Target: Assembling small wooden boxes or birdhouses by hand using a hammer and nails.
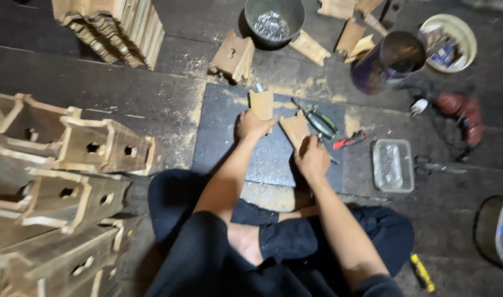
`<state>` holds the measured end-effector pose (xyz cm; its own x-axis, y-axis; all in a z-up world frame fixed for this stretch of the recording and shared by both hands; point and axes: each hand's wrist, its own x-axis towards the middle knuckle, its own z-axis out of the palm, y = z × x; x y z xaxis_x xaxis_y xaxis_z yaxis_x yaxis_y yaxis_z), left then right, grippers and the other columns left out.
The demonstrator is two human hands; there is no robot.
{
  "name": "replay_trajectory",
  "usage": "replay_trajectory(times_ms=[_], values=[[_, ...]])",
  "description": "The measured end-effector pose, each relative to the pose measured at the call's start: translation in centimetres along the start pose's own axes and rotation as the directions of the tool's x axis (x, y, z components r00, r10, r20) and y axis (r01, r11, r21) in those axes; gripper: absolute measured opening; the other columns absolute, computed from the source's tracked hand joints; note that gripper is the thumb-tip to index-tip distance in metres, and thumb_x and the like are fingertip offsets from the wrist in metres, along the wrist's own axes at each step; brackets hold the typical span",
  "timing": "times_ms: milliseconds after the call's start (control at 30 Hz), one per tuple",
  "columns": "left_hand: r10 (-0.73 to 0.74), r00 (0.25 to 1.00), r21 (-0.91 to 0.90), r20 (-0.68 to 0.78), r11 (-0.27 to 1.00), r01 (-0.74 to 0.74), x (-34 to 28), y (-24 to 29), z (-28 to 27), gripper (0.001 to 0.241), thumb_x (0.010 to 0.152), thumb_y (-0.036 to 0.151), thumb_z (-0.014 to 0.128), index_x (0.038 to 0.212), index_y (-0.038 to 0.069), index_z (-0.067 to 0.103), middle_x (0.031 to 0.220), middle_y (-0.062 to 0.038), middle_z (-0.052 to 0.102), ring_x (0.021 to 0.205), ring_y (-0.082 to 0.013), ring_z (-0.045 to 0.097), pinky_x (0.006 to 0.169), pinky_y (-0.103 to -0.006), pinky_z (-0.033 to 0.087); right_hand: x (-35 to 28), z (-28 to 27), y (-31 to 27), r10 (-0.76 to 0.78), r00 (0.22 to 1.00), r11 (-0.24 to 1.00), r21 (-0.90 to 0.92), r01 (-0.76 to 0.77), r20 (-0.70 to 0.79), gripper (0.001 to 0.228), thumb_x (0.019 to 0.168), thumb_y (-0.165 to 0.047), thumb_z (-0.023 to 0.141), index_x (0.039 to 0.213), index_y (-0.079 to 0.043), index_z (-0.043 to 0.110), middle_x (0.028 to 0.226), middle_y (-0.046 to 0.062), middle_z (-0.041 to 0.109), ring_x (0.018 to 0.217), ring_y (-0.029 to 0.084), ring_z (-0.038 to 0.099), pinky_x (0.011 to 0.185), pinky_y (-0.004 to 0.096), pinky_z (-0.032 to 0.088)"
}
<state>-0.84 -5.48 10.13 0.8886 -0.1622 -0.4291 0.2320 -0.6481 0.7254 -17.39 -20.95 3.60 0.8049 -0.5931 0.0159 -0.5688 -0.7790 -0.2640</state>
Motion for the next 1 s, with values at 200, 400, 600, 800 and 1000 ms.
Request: replay_trajectory(times_ms=[200,400,600,800,1000], values=[[0.084,0.996,0.213,0.004,0.973,-0.083,7.0,1.6,6.7,0.094,0.072,0.050,0.085,0.142,-0.006,0.056,0.146,-0.032,0.052,0.138,-0.0495,0.054,0.103,-0.0663,0.055,0.6,-2.5,2.5,0.189,0.949,0.969,-0.205,-0.139,0.251,0.067,0.081,-0.048,0.079,0.128,-0.016,0.045,0.111,0.019,0.076,0.108,0.043,0.076,0.090,0.060,0.061],[0.416,0.866,0.338,-0.277,0.886,-0.317,7.3,3.2,1.0,0.080,0.075,0.056,0.083,0.131,0.001,0.067,0.136,-0.024,0.058,0.137,-0.0483,0.051,0.108,-0.0642,0.047,-0.6,-3.5,2.0,0.240,0.930,0.966,-0.163,-0.201,0.277,0.066,0.082,-0.046,0.079,0.134,-0.020,0.047,0.119,0.017,0.074,0.115,0.044,0.073,0.091,0.062,0.059],[0.348,0.908,0.453,-0.235,0.865,-0.215,16.9,3.5,-6.6,0.074,0.085,0.051,0.082,0.142,0.009,0.060,0.146,-0.024,0.054,0.145,-0.0435,0.041,0.114,-0.0607,0.041,1.5,1.0,1.7,0.087,0.995,0.968,-0.242,-0.074,0.045,0.052,0.078,-0.047,0.086,0.116,-0.017,0.069,0.119,0.013,0.074,0.111,0.038,0.072,0.088,0.049,0.062],[0.329,0.935,0.456,-0.131,0.858,-0.238,19.3,3.6,-7.5,0.097,0.079,0.053,0.086,0.154,0.004,0.049,0.158,-0.027,0.042,0.146,-0.0462,0.041,0.115,-0.0623,0.039,2.2,0.2,1.7,0.181,0.975,0.972,-0.176,-0.157,0.130,0.058,0.076,-0.042,0.085,0.127,-0.023,0.064,0.130,0.016,0.070,0.119,0.043,0.069,0.096,0.054,0.057],[0.280,0.943,0.410,-0.180,0.893,-0.187,22.0,1.6,-7.1,0.107,0.066,0.051,0.094,0.152,0.008,0.045,0.142,-0.023,0.053,0.135,-0.0463,0.049,0.108,-0.0606,0.045,3.0,-0.7,1.7,0.247,0.928,0.968,-0.027,-0.250,0.280,0.075,0.076,-0.036,0.087,0.136,-0.020,0.045,0.133,0.018,0.061,0.128,0.046,0.063,0.104,0.057,0.051]])
